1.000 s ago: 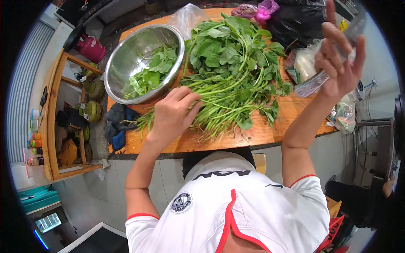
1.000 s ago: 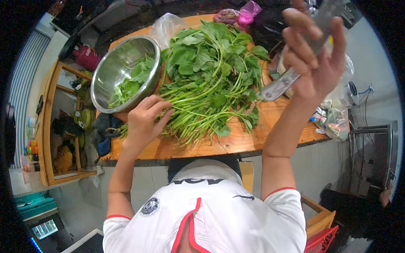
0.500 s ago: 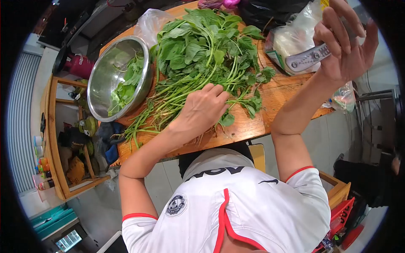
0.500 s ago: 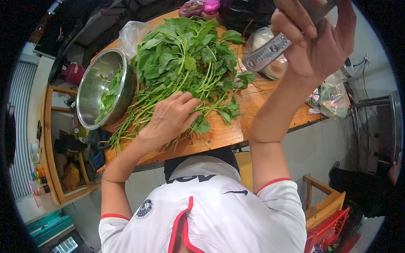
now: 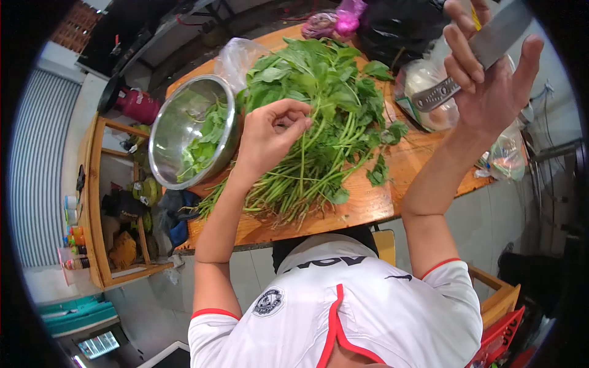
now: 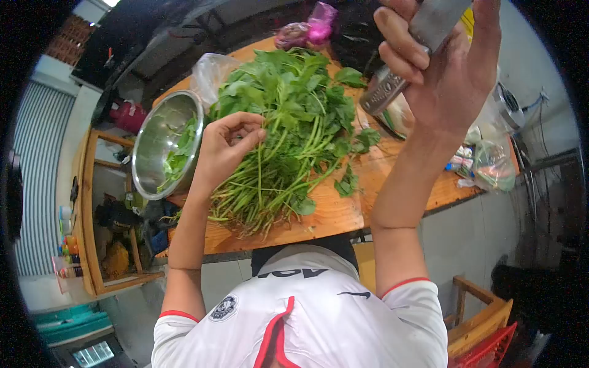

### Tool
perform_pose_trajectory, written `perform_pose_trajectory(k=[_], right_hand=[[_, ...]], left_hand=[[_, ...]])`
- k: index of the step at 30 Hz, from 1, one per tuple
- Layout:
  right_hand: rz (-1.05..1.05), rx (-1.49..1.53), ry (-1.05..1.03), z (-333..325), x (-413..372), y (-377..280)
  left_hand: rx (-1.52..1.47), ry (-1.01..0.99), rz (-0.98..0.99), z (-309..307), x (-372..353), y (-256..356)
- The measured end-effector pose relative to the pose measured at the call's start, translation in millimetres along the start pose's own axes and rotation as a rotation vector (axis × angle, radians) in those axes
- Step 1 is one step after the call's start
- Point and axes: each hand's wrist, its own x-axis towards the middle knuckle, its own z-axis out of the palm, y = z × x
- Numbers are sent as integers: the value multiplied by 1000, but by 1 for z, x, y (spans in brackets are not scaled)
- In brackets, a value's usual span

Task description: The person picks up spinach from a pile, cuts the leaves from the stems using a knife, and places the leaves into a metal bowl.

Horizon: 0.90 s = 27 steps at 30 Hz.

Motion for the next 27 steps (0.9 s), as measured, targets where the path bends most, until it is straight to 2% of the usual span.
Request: perform_pose_trajectory(k=[1, 3, 4, 7, 10, 13, 15, 18, 20, 22, 27], right_hand=[[27, 15, 104, 12, -1, 2], [127, -105, 119, 11, -2, 11], [132, -177, 61, 7, 1, 19], [277, -87, -109, 17, -1, 48], [425, -236, -204, 47, -10, 85], [656, -253, -359, 76, -26, 122], [550, -306, -484, 86, -39, 152], [514, -397, -507, 96, -51, 176], [515, -380, -444, 109, -52, 177], [547, -353, -398, 119, -52, 180], [554, -402, -473, 132, -58, 210]], left_hand=[[-97, 23, -54, -6, 2, -7], [-245, 52, -76, -17, 1, -9], [-312, 72, -84, -20, -1, -6], [-405, 161, -65, -31, -7, -10], [-476, 281, -47, -40, -19, -17], [-520, 436, 40, -51, -34, -23], [-522, 555, 71, -57, -48, -21], [-411, 702, 124, -67, -66, -28], [-364, 766, 130, -70, -79, -29], [-327, 819, 140, -70, -88, -32], [-371, 855, 76, -76, -108, -46]])
